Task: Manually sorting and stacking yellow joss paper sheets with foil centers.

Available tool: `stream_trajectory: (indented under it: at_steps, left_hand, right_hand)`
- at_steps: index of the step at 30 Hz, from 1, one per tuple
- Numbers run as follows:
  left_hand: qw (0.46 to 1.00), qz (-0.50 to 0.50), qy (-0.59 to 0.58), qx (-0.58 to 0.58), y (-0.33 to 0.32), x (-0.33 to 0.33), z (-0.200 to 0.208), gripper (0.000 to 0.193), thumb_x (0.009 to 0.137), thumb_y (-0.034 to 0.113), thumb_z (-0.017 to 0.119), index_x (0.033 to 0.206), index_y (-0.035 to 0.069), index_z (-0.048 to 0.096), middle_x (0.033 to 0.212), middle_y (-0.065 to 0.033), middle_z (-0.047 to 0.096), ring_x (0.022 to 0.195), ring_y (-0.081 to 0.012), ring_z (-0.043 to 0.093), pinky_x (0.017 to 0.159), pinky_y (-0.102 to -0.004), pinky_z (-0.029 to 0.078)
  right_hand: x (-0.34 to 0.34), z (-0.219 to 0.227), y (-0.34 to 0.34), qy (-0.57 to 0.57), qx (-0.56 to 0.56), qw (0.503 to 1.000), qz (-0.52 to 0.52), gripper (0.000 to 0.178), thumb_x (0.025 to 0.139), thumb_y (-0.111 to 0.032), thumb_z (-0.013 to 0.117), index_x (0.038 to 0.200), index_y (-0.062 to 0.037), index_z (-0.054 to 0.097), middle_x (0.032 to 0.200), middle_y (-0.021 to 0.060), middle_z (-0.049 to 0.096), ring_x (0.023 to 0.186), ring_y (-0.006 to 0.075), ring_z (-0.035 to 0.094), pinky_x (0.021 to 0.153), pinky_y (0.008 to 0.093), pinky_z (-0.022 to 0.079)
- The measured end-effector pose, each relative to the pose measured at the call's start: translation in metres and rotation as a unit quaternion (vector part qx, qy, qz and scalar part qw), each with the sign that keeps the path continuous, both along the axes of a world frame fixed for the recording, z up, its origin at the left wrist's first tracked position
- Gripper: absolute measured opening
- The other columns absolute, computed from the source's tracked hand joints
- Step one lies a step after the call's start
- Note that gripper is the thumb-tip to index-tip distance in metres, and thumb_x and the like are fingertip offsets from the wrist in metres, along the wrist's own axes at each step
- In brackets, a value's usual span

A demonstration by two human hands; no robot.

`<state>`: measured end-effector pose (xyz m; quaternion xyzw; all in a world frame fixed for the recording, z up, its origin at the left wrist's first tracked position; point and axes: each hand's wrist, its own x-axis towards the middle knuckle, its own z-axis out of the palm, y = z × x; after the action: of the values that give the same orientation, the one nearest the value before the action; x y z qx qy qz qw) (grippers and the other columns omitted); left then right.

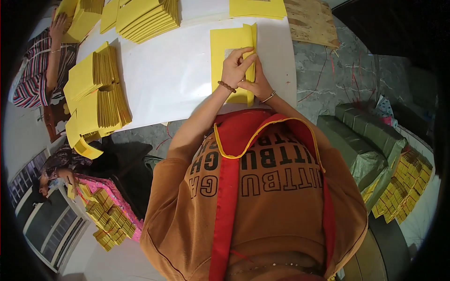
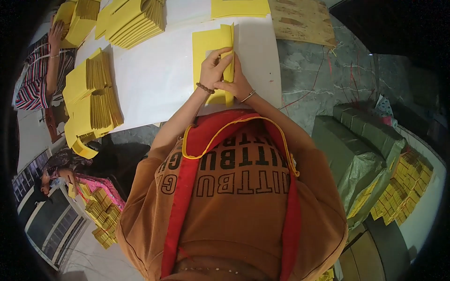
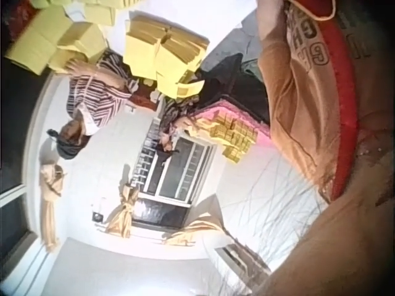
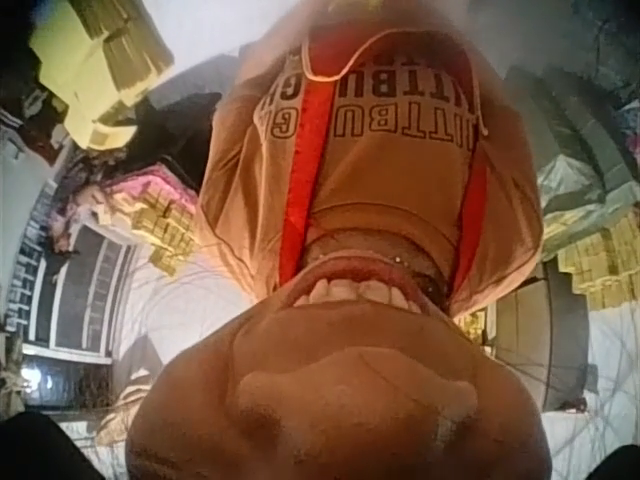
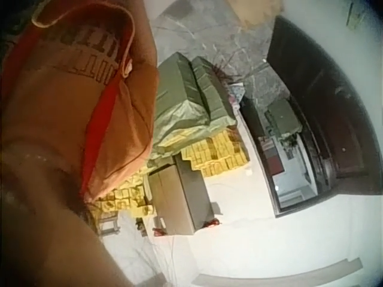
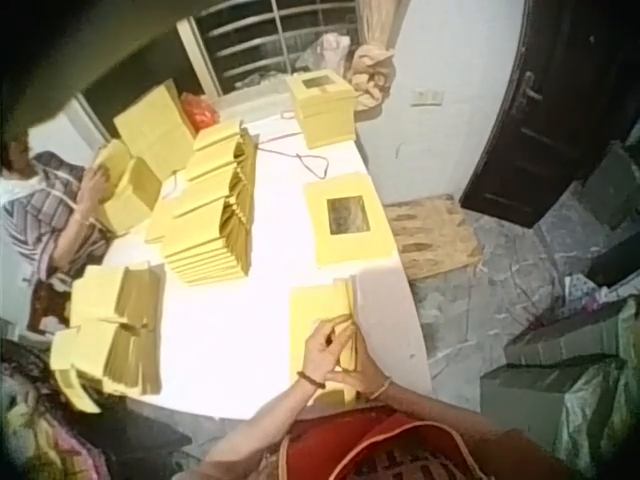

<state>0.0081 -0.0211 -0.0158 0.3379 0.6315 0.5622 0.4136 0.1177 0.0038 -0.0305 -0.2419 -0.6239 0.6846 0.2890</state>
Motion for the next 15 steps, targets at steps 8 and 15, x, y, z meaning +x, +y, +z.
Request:
stream_trajectory:
  at_steps: [8,15]
  left_hand:
    - [0.998,-0.028,-0.048,-0.01,-0.002,-0.004,0.005,0.025,0.081,0.014,0.06,0.104,0.005,0.058,0.058,0.0062,0.043,0.044,-0.0019,0.035,0.04,-0.0174,0.027]
    - [1.0,0.015,0.005,-0.008,-0.002,0.0,0.006,0.025,0.081,0.007,0.052,0.105,0.004,0.056,0.06,0.0018,0.042,0.051,-0.0063,0.041,0.047,-0.0212,0.036]
  right_hand:
    - [0.001,0.003,0.0,0.033,-0.058,0.998,0.013,0.097,0.064,-0.016,0.071,0.134,-0.0022,0.005,0.127,0.0141,0.028,0.119,0.0231,0.031,0.098,0.0343,0.03]
    - [-0.001,0.002,-0.001,0.042,-0.018,0.999,-0.005,0.091,0.066,-0.021,0.067,0.134,-0.0036,0.01,0.126,0.0103,0.032,0.118,0.0209,0.033,0.098,0.0343,0.028]
